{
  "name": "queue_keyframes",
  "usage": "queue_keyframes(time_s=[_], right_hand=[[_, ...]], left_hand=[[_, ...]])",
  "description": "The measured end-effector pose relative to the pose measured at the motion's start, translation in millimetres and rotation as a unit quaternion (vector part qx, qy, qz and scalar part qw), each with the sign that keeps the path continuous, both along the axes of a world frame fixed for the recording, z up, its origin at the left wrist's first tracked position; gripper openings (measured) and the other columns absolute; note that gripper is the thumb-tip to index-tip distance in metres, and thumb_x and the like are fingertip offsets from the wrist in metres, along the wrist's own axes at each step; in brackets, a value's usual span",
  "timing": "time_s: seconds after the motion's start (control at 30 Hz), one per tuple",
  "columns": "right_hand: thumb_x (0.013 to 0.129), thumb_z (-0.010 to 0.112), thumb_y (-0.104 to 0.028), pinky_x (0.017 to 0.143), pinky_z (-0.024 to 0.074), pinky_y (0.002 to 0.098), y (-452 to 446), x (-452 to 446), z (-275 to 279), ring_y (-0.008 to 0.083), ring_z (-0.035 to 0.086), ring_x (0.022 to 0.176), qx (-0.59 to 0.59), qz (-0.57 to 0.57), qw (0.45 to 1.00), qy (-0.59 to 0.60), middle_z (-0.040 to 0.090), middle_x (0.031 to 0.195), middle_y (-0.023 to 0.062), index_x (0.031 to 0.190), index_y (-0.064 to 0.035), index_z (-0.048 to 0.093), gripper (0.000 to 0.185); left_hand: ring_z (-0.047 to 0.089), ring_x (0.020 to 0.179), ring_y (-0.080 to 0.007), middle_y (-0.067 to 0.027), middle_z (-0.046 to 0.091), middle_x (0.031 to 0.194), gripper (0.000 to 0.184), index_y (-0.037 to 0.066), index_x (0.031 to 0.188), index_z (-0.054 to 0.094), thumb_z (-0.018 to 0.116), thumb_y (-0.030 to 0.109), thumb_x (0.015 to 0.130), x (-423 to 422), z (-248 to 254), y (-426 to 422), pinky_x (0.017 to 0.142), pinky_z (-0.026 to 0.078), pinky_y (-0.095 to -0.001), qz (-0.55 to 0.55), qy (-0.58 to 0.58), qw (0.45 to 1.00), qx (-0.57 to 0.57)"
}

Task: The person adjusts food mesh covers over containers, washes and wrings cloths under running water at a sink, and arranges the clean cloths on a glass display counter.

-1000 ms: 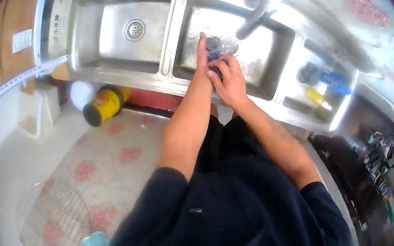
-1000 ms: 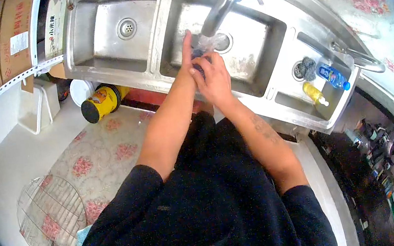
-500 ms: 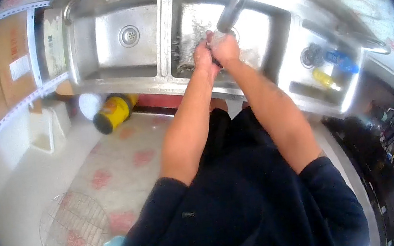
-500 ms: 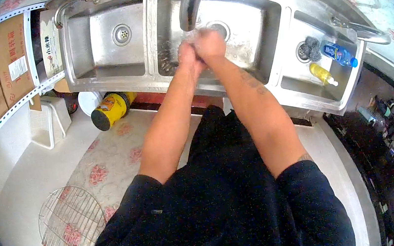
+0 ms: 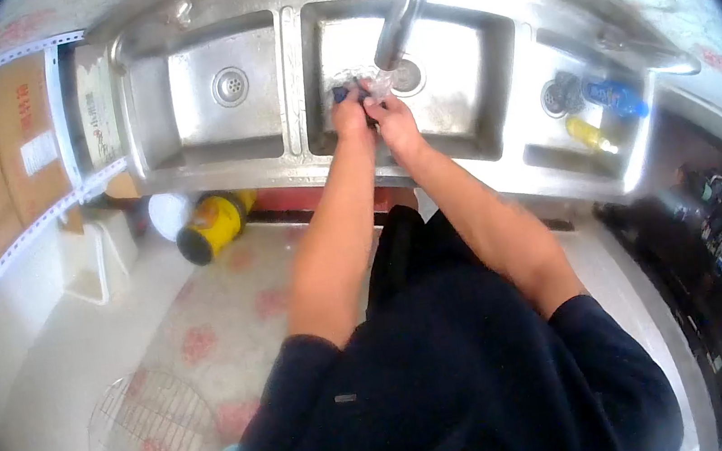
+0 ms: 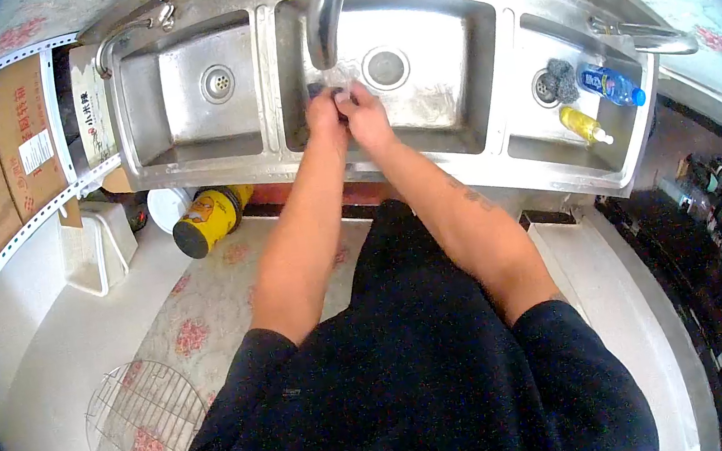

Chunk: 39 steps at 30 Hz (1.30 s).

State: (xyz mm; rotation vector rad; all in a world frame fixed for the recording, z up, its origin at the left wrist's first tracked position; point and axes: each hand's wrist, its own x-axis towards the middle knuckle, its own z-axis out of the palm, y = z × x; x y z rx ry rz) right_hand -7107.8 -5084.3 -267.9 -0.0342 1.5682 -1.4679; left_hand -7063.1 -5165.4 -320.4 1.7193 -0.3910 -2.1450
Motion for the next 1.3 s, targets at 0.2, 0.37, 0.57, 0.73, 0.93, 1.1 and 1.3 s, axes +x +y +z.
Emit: queue_keyframes(time_s=[0.2,0.37,0.57,0.73,0.93,1.1,1.3], right_hand=[[0.102,0.05,-0.03,0.094,0.0456,0.0413,-6.8,-52.2,-32.2,0.027,0.061,0.107,0.076,-0.086,0.986,-0.119,0.067,0.119,0.0174,0.119,-0.0006,0.065,0.037],[0.1,0.056,-0.025,0.108,0.0404,0.0356,1.0,-1.6,13.8,0.0302,0.058,0.124,0.08,0.024,0.995,0.058,0.061,0.136,0.0207,0.142,-0.003,0.054,0.048],[0.101,0.052,-0.04,0.112,0.0368,0.0377,-25.5,-55.0,-26.9,0.0309,0.052,0.133,0.079,-0.063,0.982,-0.161,0.056,0.142,0.0227,0.141,-0.0024,0.055,0.055],[0.103,0.051,-0.034,0.109,0.0387,0.0357,-14.6,1.5,-20.6,0.0285,0.054,0.129,0.046,-0.014,0.998,-0.038,0.059,0.14,0.0185,0.143,-0.0005,0.052,0.052],[0.104,0.048,-0.041,0.094,0.0487,0.0431,-17.1,-49.3,-13.4,0.0252,0.064,0.109,0.03,-0.103,0.946,-0.308,0.067,0.111,0.0118,0.116,-0.0066,0.063,0.039],[0.103,0.054,-0.028,0.073,0.0633,0.0433,11.8,-81.6,-26.8,0.0311,0.071,0.088,-0.003,0.044,0.924,-0.379,0.066,0.113,0.017,0.135,-0.0012,0.052,0.042],[0.097,0.06,-0.01,0.082,0.0596,0.0412,10.2,-48.7,20.6,0.0349,0.067,0.102,0.069,0.036,0.996,0.039,0.064,0.121,0.0185,0.127,-0.0033,0.063,0.031]], left_hand=[[0.061,0.11,-0.0261,-0.0114,0.065,0.12,0.035,0.001,0.13,0.058,0.059,0.02,0.1,-25.8,47.5,56.2,0.089,0.051,-0.0409,-0.013,-0.002,0.995,-0.1],[0.064,0.091,-0.0232,-0.0088,0.067,0.103,0.034,0.0,0.115,0.065,0.061,0.031,0.101,-16.7,-0.5,-2.7,0.08,0.052,-0.0372,0.005,0.036,0.998,0.045],[0.064,0.098,-0.0229,-0.0095,0.066,0.11,0.033,0.0,0.122,0.061,0.059,0.026,0.102,-19.1,35.3,41.0,0.084,0.053,-0.0382,0.056,0.063,0.996,-0.021],[0.064,0.1,-0.0209,-0.0095,0.067,0.115,0.027,0.006,0.121,0.065,0.062,0.024,0.101,-7.0,22.8,-8.8,0.087,0.052,-0.0358,-0.002,0.051,0.999,0.01],[0.062,0.103,-0.0205,-0.0084,0.066,0.113,0.04,0.001,0.128,0.064,0.062,-0.006,0.088,-11.2,64.9,14.2,0.091,0.05,-0.0324,-0.068,0.074,0.987,-0.124],[0.062,0.105,-0.0185,-0.0075,0.066,0.115,0.035,0.001,0.127,0.064,0.065,-0.002,0.092,15.1,57.2,-6.4,0.095,0.049,-0.0314,-0.14,0.054,0.958,-0.243],[0.066,0.097,-0.0231,-0.0118,0.068,0.109,0.028,0.005,0.12,0.061,0.059,0.028,0.103,12.1,29.5,-6.6,0.085,0.056,-0.0395,-0.026,0.053,0.996,0.063]])
